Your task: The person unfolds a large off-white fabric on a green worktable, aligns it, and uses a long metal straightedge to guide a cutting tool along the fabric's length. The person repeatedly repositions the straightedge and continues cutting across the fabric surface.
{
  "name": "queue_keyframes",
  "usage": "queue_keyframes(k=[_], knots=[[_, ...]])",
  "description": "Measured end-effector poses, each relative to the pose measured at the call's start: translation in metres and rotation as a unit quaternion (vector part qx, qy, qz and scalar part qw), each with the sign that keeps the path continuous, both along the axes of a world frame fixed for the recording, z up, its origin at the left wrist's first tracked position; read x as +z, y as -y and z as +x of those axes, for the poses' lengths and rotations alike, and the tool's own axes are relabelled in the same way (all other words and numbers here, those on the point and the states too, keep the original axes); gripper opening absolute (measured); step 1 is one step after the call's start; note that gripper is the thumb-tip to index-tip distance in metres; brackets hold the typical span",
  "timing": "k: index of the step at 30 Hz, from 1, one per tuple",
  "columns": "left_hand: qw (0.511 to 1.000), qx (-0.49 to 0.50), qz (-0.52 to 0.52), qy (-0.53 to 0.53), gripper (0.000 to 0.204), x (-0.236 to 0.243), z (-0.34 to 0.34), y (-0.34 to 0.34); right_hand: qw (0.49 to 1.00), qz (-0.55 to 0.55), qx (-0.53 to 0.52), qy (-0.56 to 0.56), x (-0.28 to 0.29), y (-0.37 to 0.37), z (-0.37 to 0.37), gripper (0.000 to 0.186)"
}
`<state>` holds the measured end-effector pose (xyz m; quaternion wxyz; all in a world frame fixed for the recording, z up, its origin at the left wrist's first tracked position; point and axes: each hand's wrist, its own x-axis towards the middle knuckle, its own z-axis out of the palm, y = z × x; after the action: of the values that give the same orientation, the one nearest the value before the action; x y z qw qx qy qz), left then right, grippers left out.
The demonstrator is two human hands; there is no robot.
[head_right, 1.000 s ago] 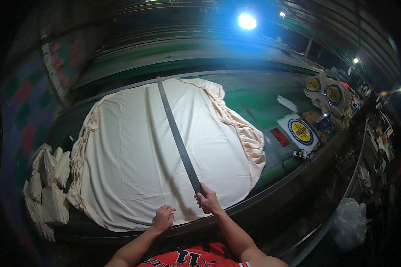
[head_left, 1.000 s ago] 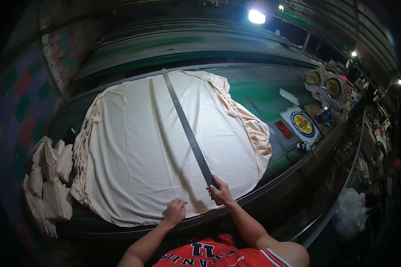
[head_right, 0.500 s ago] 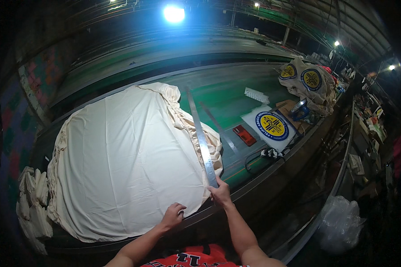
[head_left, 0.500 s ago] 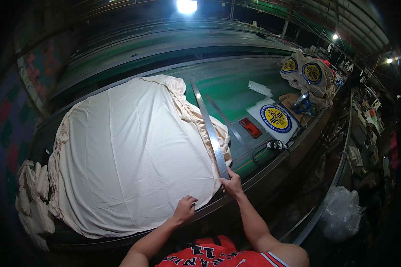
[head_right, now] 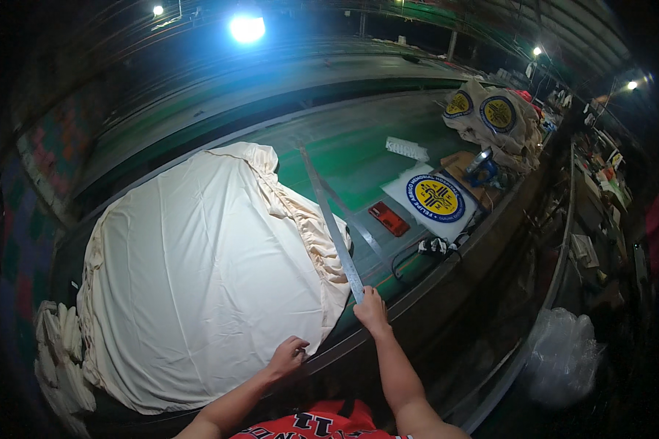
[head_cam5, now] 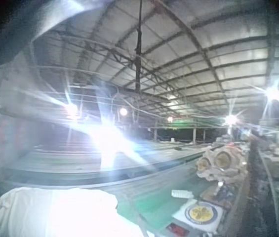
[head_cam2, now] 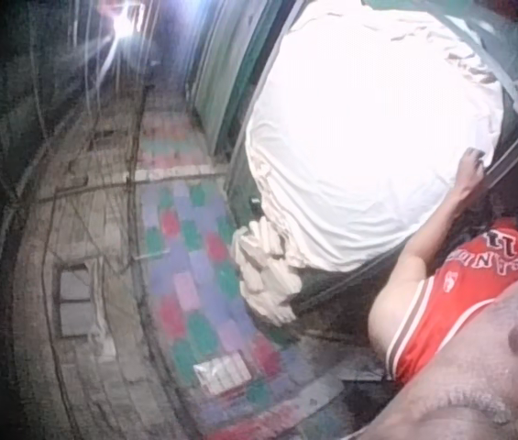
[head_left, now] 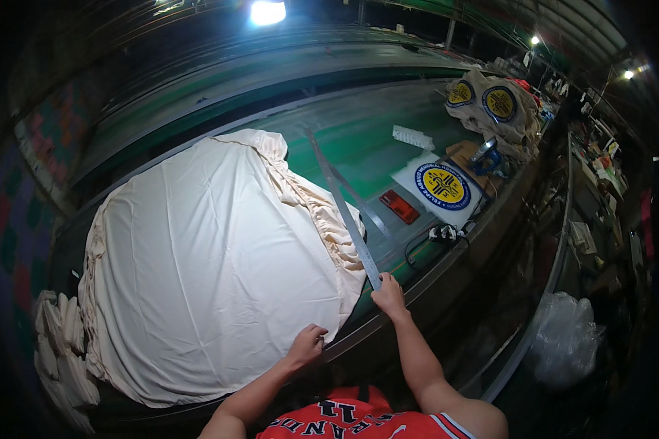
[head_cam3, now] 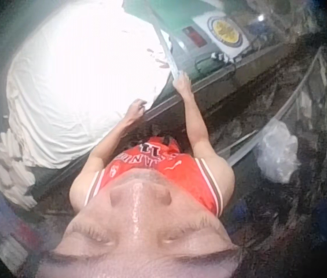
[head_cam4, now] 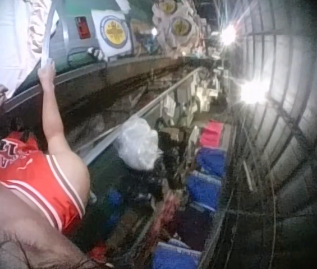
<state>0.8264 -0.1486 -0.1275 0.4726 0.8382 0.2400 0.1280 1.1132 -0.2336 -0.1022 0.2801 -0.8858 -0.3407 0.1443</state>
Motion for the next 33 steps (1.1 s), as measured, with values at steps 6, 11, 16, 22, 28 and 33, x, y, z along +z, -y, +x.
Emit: queue_keyframes(k=[6, 11, 16, 22, 28, 33], knots=[[0.999, 0.003, -0.031, -0.011, 0.025, -0.005, -0.009, -0.01, 0.998, 0.035, -0.013, 0.048, -0.007, 0.005, -0.019, 0.037], [0.999, -0.011, -0.035, -0.038, 0.026, -0.004, -0.004, -0.016, 0.995, 0.063, -0.01, 0.082, -0.013, 0.002, 0.009, 0.036], [0.999, 0.013, -0.037, -0.013, 0.025, -0.004, 0.036, -0.018, 0.992, 0.05, -0.041, 0.11, -0.011, -0.015, 0.076, 0.031], [0.999, 0.027, -0.039, -0.027, 0.02, -0.006, 0.12, -0.004, 0.993, 0.03, -0.012, 0.115, -0.027, -0.025, 0.166, 0.03], [0.997, 0.079, -0.01, -0.006, 0.02, -0.005, 0.174, 0.01, 0.977, 0.083, 0.066, 0.186, -0.044, -0.04, 0.223, 0.023], [0.986, 0.167, 0.0, -0.025, 0.022, -0.004, 0.171, 0.015, 0.95, 0.182, 0.159, 0.197, -0.034, -0.072, 0.204, 0.013]])
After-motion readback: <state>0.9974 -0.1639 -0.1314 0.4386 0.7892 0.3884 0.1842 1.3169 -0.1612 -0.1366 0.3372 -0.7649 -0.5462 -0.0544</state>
